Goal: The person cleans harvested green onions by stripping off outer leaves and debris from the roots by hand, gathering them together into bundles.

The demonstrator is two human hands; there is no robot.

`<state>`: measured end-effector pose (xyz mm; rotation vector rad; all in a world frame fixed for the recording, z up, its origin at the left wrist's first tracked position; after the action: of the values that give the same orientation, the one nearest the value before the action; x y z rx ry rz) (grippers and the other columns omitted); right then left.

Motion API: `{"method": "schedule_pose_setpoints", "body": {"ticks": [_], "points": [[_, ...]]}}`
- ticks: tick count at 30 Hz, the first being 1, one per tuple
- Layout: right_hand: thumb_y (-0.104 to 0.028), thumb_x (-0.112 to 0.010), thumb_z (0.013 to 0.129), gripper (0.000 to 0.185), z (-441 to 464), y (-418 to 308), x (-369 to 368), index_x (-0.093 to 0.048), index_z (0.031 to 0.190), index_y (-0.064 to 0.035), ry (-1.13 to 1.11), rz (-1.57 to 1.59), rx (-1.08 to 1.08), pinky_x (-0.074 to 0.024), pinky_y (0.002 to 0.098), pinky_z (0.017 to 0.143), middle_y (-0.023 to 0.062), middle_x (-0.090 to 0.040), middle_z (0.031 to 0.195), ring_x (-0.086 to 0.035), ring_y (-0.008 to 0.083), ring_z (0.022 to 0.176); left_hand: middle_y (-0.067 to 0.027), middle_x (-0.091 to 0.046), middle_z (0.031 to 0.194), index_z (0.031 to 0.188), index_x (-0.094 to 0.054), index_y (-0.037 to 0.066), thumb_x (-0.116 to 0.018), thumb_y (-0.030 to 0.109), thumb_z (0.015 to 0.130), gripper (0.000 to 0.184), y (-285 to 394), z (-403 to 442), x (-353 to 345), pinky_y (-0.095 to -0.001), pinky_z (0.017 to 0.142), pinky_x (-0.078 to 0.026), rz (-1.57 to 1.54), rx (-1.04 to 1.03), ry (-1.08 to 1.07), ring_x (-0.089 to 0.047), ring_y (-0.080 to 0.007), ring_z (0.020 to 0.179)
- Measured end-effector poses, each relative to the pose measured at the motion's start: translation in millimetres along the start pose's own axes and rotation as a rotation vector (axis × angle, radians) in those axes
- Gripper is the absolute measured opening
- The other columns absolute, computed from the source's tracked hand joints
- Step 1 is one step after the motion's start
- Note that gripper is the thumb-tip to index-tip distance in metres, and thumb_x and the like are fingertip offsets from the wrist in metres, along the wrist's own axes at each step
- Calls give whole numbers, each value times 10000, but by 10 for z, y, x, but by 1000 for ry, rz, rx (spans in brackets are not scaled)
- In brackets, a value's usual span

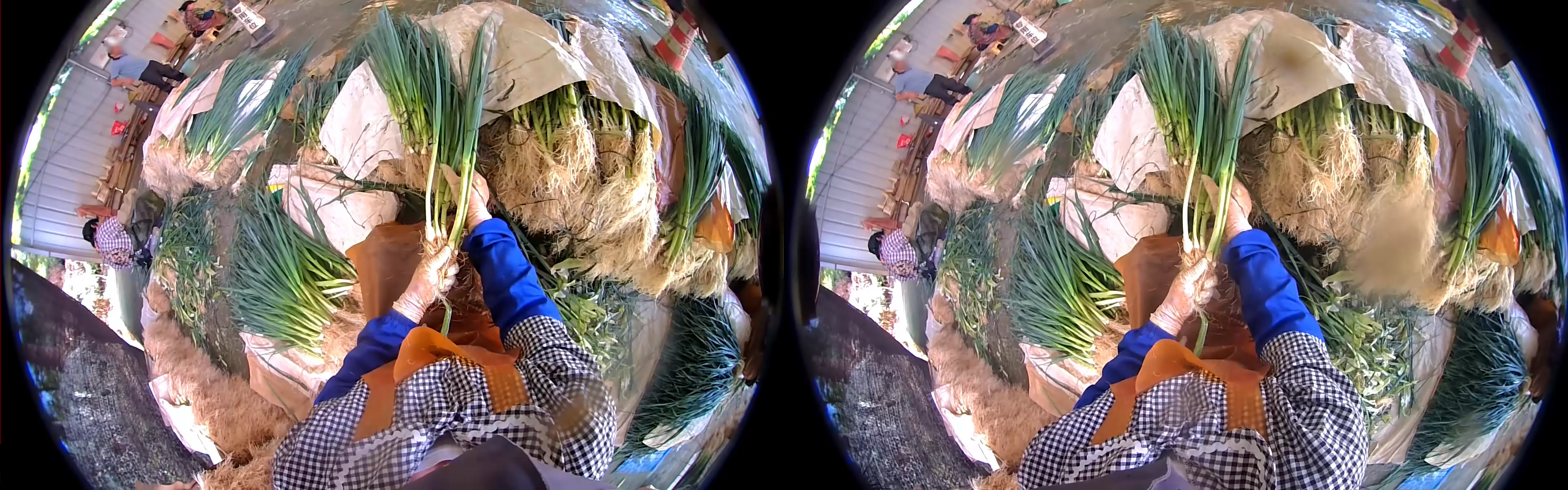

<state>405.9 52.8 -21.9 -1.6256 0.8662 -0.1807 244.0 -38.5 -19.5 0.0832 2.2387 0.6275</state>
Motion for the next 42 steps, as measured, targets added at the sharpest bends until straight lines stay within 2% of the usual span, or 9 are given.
{"method": "schedule_pose_setpoints", "body": {"ticks": [7,9,15,16,20,25,32,37,42], "points": [[-253,-475,935,277,-538,-76,140,-576,1072,-34,-130,288,152,-452,303,800,64,-638,834,-595,166,799,3,-416,627,972,-519,118,-468,357,928,248,-139,193,178,-200,365,-282,-239,65,-128,-363,-83,452],[-230,-465,940,223,-830,-11,181,-565,996,-39,-175,504,-122,-419,307,867,55,-610,826,-569,178,807,25,-398,597,868,-492,141,-453,409,925,277,-138,217,182,-198,347,-289,-375,104,-210,-361,-79,404],[-176,-537,893,85,-1502,319,611,-506,905,-98,-141,855,-373,-390,288,728,-16,-490,807,-456,134,751,23,-346,614,1062,-484,19,-391,294,964,306,133,129,-60,-220,429,-315,-689,57,-539,-356,-80,485],[-178,-533,889,81,-1580,200,679,-500,903,-106,-458,772,-229,-394,262,711,-27,-479,801,-452,116,723,26,-346,612,1078,-475,8,-394,282,964,308,183,143,-9,-220,427,-315,-729,62,-554,-356,-80,482],[-240,-537,886,159,-1989,-372,1756,-538,854,-83,-189,91,-358,-365,218,526,-45,-404,592,-380,99,513,20,-362,597,1167,-451,-5,-358,232,974,320,412,12,60,-205,408,-332,-733,25,-496,-374,-72,434],[-274,-587,863,347,-1694,-649,1799,-594,1111,-31,15,-1311,-34,-458,298,830,93,-663,1005,-622,178,935,19,-361,593,1204,-430,11,-391,251,966,341,361,-24,-79,-210,400,-321,-684,65,-499,-355,-78,437],[-190,-593,884,327,-1192,-242,-46,-528,1140,2,-426,139,-296,-453,223,788,40,-614,1011,-569,114,893,-5,-465,642,996,-542,105,-450,304,946,226,100,74,12,-196,378,-320,-204,-83,-49,-394,-83,440],[-263,-578,866,275,-1262,-292,282,-565,668,-72,-137,-908,479,-408,358,511,70,-567,592,-535,208,522,-12,-530,671,974,-558,115,-496,263,931,167,161,93,232,-196,375,-360,-151,-273,123,-463,-91,471],[-358,-507,910,353,-962,12,1004,-622,730,-78,-129,-663,-152,-446,293,610,43,-590,632,-583,153,648,10,-517,700,989,-544,113,-520,254,921,158,176,81,256,-169,412,-377,-90,-284,46,-466,-66,521]]}}
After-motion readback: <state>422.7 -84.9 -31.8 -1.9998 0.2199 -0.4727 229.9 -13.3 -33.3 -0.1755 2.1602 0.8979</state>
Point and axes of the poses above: each hand's wrist, its own z-axis towards the middle knuckle, its own x-axis out of the back of the hand, y = z × x, the point moved 6 cm from there along z, towards the middle knuckle
